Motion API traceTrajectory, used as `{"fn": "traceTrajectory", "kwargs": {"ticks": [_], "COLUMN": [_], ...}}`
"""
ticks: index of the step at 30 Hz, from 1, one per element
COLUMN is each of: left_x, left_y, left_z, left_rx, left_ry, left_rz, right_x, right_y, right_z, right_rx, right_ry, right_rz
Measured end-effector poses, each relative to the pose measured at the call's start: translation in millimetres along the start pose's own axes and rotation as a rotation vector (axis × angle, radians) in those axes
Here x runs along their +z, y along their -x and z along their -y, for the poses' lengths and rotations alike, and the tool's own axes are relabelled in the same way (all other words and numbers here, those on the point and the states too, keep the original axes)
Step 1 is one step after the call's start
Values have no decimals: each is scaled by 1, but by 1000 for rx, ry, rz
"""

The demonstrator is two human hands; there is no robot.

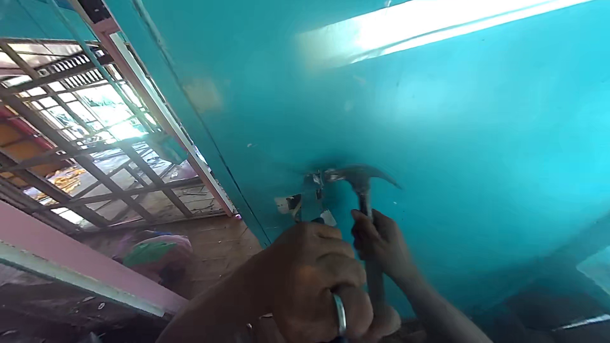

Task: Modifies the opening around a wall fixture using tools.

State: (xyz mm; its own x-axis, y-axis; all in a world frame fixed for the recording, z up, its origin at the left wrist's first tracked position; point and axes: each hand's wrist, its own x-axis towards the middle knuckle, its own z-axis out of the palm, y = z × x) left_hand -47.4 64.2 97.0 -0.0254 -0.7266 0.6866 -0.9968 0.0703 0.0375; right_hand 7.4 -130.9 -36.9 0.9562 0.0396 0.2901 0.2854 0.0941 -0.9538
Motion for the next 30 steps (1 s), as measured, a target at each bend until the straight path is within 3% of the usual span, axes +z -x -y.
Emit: {"fn": "traceTrajectory", "kwargs": {"ticks": [4, 6, 8, 13, 17, 22, 24, 26, 27, 30], "left_x": [-3, -4, -10, -14, -14, -21, -17, -18, -20, -23], "left_y": [5, 3, 1, 5, 8, 10, 10, 10, 9, 6], "left_z": [-1, -2, -2, -1, -8, -12, -14, -17, -17, -15], "left_rx": [29, 23, 10, -46, -141, -125, -119, -126, -130, -112], "left_ry": [-42, -36, 2, 40, 70, 7, -19, -64, -61, -11], "left_rz": [10, 41, 61, 82, 31, 36, 17, -25, -21, 57], "right_x": [8, 17, 7, 7, 10, -3, 12, 14, 8, -11], "right_y": [8, 8, 6, 10, 1, 9, 8, 2, 0, 11], "right_z": [-1, -8, -12, -10, -9, 7, -4, -9, -9, -1], "right_rx": [-157, -63, 71, -117, 90, -187, -137, 69, 100, -49], "right_ry": [-88, 47, 13, -242, -43, -211, -97, 4, -7, -72], "right_rz": [-202, -74, 36, -259, 94, -185, -99, 109, 123, -87]}}
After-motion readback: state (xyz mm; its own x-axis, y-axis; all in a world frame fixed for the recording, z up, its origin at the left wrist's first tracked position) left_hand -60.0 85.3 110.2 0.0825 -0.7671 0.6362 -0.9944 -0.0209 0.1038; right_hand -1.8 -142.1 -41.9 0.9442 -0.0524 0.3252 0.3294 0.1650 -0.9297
